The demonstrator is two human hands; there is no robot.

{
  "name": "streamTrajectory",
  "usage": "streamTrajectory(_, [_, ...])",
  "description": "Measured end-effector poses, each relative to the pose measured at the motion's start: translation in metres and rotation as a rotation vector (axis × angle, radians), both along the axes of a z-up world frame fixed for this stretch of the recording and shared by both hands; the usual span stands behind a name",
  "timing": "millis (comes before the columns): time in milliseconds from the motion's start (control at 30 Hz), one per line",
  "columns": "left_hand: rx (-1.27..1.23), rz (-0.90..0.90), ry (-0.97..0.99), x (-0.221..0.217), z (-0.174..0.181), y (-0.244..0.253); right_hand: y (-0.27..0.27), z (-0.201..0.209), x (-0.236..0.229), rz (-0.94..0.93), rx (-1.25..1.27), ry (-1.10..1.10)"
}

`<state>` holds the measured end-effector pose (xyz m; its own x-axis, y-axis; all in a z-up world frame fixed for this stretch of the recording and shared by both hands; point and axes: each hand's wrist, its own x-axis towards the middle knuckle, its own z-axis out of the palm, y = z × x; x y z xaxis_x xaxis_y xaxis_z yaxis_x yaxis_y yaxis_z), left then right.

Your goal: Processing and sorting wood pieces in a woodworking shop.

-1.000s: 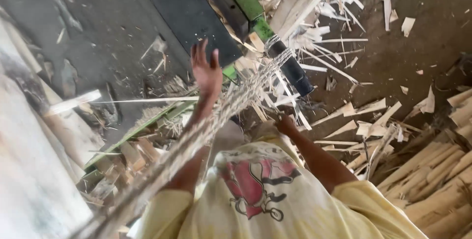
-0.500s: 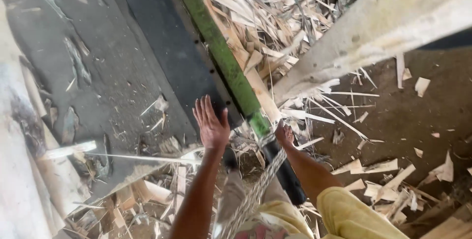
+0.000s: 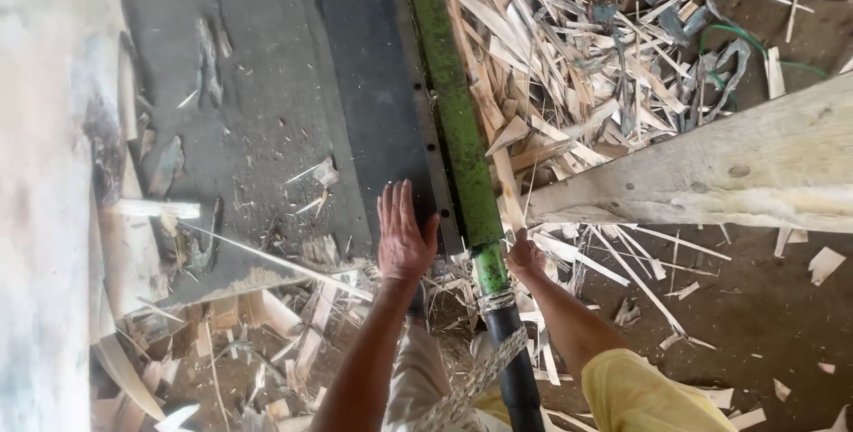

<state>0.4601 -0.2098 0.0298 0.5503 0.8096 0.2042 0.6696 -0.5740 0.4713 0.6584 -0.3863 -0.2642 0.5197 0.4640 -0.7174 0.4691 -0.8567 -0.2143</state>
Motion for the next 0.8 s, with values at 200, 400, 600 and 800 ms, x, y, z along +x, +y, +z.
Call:
streamTrajectory(200, [0.033,0.010,0.051,0.000,-0.003,0.002,-0.007,0.078,0.015,-0.553,0.345,0.472])
streamTrajectory(400, [0.003,0.019,0.020,-0.006,0.002,-0.004,-0.084,0.011,0.029,-0.658,0.936,0.940])
streamTrajectory(600, [-0.043,0.014,-0.049,-0.019,0.012,-0.010,-0.040,0.295,0.013,-0.463,0.930,0.645])
streamTrajectory(800, [-0.277,0.197,-0.476,-0.022,0.067,0.011,-0.006,0.357,0.026,-0.594,1.254,0.779])
